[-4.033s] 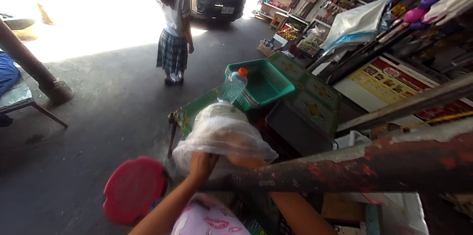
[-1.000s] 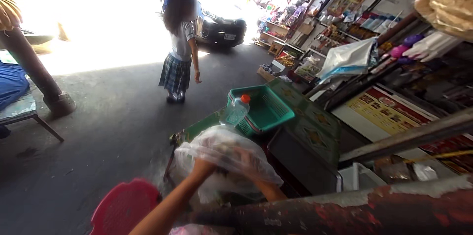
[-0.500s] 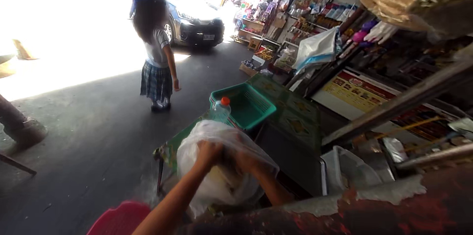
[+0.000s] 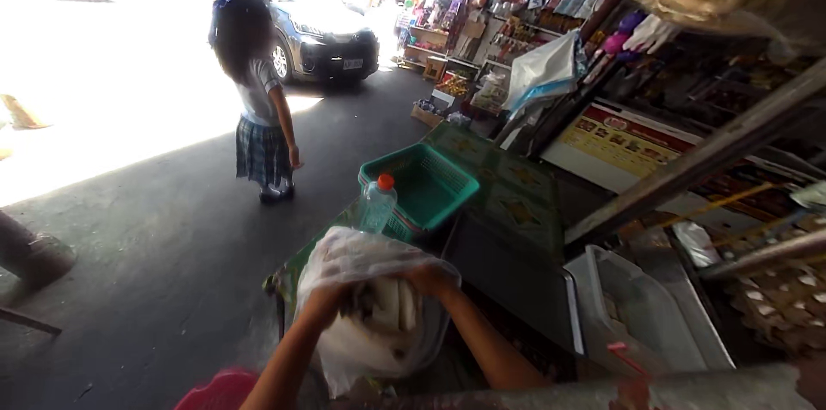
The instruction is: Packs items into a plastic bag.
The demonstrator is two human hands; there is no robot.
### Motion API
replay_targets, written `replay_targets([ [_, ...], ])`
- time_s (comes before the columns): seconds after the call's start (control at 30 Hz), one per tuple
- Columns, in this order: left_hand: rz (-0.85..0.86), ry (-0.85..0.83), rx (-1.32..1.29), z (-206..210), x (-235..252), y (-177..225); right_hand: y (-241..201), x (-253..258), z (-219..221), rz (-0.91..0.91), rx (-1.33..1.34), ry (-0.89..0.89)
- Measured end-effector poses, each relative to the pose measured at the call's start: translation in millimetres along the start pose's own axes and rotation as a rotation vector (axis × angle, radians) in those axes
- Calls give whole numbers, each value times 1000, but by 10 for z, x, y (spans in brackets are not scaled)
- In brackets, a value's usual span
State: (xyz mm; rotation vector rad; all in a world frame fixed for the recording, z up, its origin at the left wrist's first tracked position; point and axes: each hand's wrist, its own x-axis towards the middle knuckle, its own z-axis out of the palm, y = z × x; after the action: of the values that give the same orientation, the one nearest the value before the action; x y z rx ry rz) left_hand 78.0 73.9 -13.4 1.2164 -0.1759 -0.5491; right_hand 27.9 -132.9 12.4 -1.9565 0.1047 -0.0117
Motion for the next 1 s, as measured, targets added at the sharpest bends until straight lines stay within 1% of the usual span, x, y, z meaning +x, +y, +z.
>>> replay_targets([
  [0.07, -64, 56, -27, -25, -49, 8, 34, -2, 47, -17, 24, -13],
  [0.13, -166, 125, -29, -17, -80, 61, -2, -8, 96, -27, -25, -58],
  [0.17, -191, 140, -30, -21, -81, 69, -31, -32, 139, -51, -65, -48],
  [0.23, -172, 103, -29, -55, -80, 72, -106, -108, 244, -103, -184, 11],
  [0.3, -147, 88, -18, -59, -92, 79, -228, -206, 380, -92, -390, 76],
  [0.37, -100, 65, -8, -61, -96, 53, -455, -306, 560, 18, -616, 76],
  [0.4, -84, 56, 1, -53, -101, 34, -571, -342, 644, 91, -706, 43],
  [0.47, -72, 49, 36, -4, -118, 25, -772, -348, 713, 252, -824, -78],
  [0.53, -95, 64, 105, 51, -125, 45, -868, -333, 708, 319, -888, -128],
  [0.57, -104, 51, 144, 59, -125, 62, -875, -336, 703, 314, -892, -118],
  [0.67, -46, -4, 219, 22, -104, 36, -693, -302, 628, 191, -758, 54],
  [0.77, -2, -17, 237, -63, -113, -24, -561, -205, 471, 191, -575, 81],
  [0.83, -39, 31, 253, -136, -155, -63, -462, -167, 423, 175, -461, 84],
  [0.9, -89, 83, 244, -188, -226, -87, -337, -161, 424, 148, -417, 96],
  [1.0, -149, 179, 235, -242, -299, -141, -262, -192, 446, 167, -508, 69],
])
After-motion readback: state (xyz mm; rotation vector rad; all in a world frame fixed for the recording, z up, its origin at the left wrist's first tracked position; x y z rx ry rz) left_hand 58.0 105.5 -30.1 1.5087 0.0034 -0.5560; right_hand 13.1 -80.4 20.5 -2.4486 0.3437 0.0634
